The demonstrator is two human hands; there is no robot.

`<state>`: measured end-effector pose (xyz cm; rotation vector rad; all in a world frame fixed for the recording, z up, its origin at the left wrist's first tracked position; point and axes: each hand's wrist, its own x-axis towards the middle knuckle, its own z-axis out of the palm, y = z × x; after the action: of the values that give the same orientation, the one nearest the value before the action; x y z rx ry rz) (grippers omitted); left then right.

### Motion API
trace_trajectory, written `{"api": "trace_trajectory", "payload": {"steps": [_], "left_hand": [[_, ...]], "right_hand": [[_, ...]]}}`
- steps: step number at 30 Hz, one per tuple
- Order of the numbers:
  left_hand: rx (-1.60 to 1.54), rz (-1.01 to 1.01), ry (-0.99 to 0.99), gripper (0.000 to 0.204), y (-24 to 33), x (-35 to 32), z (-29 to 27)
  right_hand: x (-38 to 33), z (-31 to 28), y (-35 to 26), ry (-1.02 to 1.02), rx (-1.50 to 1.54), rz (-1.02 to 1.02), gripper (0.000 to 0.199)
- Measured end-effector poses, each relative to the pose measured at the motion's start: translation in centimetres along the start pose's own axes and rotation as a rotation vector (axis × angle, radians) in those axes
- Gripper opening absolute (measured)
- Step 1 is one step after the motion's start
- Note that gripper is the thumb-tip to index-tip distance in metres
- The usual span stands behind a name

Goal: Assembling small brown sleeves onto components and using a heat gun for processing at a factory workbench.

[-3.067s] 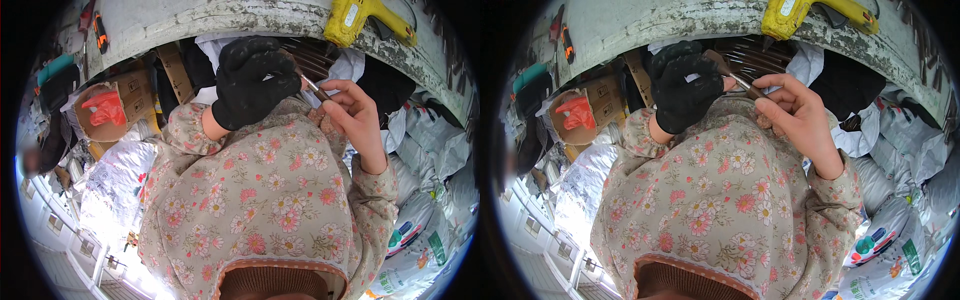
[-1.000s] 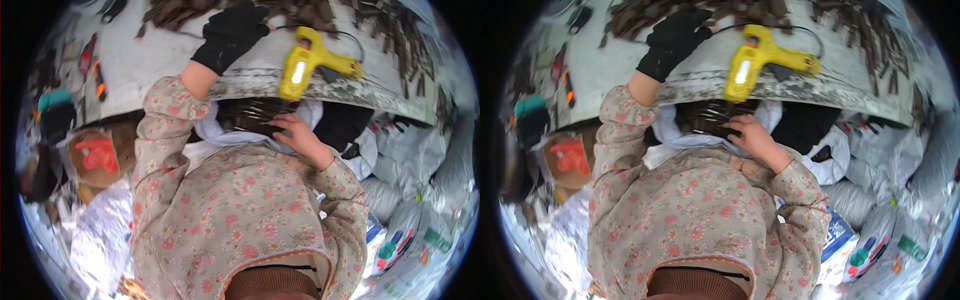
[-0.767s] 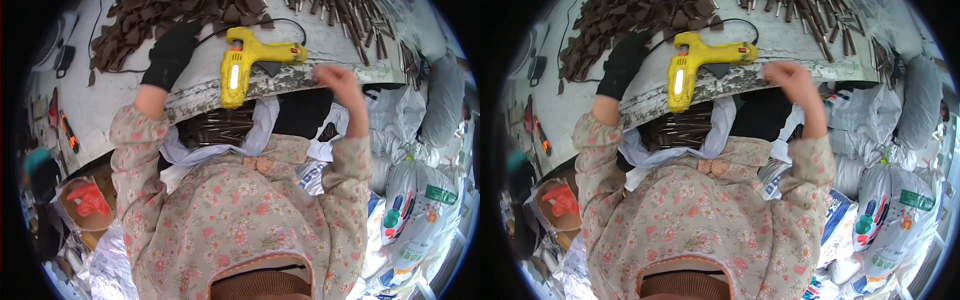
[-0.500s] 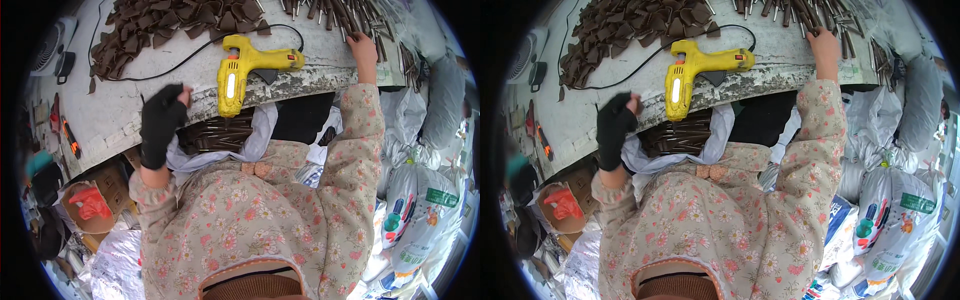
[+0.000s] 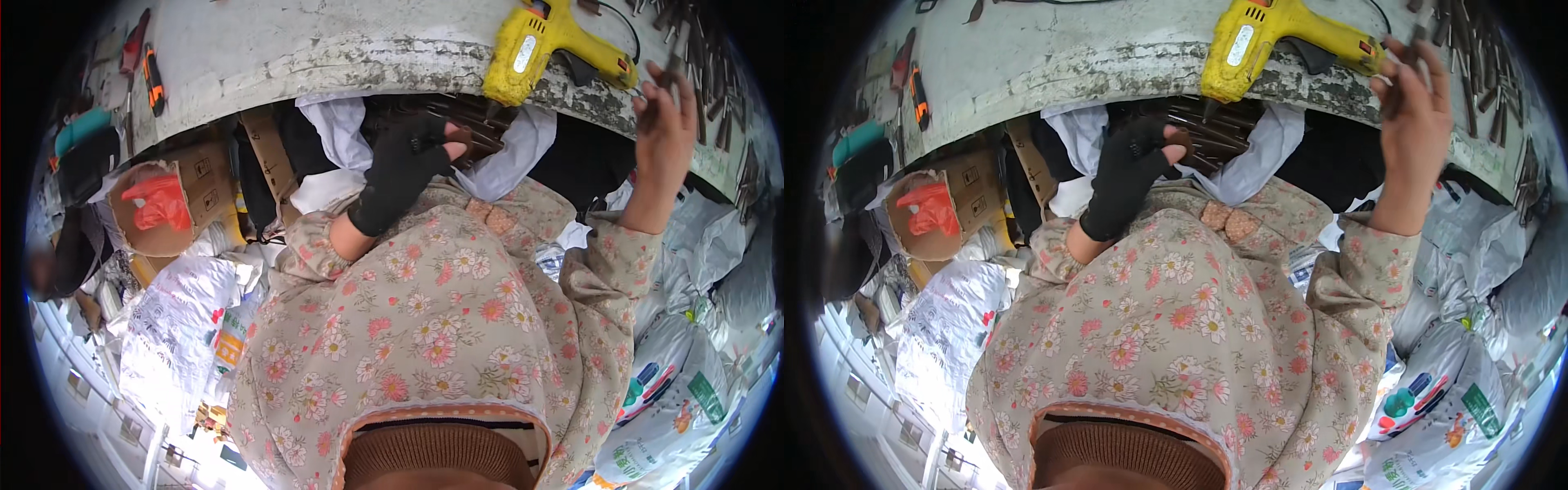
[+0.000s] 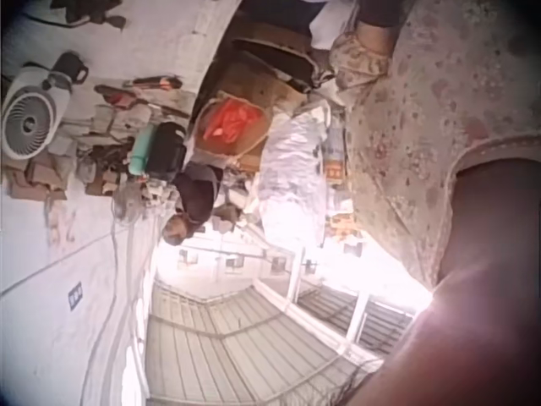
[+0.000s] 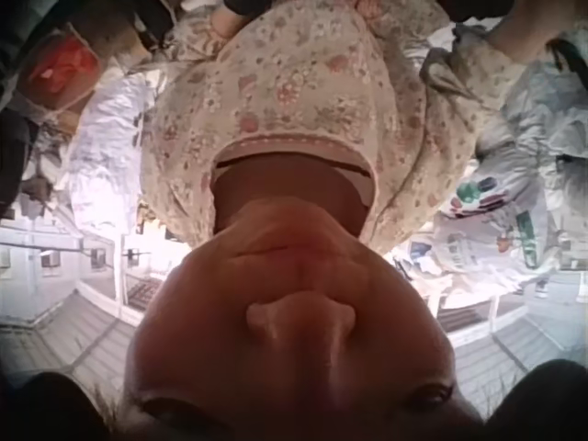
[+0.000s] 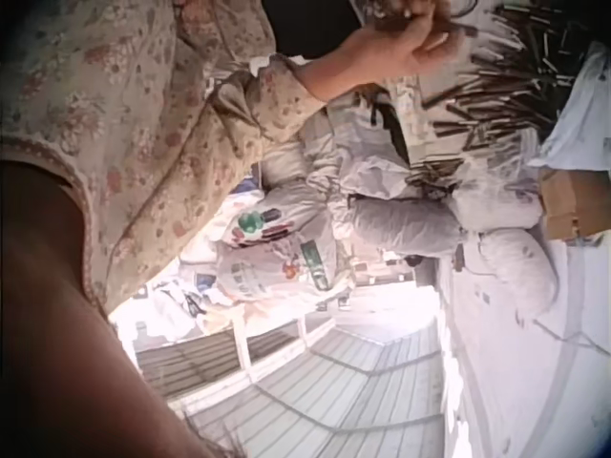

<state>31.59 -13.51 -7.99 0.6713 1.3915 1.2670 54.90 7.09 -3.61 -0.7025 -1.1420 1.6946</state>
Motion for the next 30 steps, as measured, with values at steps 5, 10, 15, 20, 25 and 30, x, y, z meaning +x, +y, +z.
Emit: {"api": "trace_trajectory", "payload": {"steps": [5, 10, 15, 20, 25, 30], "left_hand": [[0.074, -0.046, 0.007, 0.023, -0.2, -0.6, 0.6], [-0.134, -0.155, 0.01, 0.022, 0.6, -0.4, 1.1], [-0.131, -0.183, 0.008, 0.023, 1.5, -0.1, 1.5], [-0.13, -0.18, 0.018, 0.024, 1.4, 0.1, 1.6], [0.05, -0.004, 0.054, 0.023, 0.3, 0.0, 1.2], [-0.089, -0.115, 0.064, 0.018, 0.5, -0.4, 0.9]], "right_hand": [[-1.0, 5.0, 2.8, -0.099, -1.06, -0.226, 0.052], [-0.9, 6.3, 3.0, -0.078, -1.581, -0.279, 0.059], [0.3, 5.5, 2.7, -0.114, -1.601, -0.17, 0.059], [1.2, 3.5, 3.0, -0.208, -1.593, -0.307, 0.054], [0.9, 4.6, 2.8, -0.199, -1.544, -0.251, 0.05], [-0.4, 5.8, 2.9, -0.103, -1.552, -0.119, 0.051]]}}
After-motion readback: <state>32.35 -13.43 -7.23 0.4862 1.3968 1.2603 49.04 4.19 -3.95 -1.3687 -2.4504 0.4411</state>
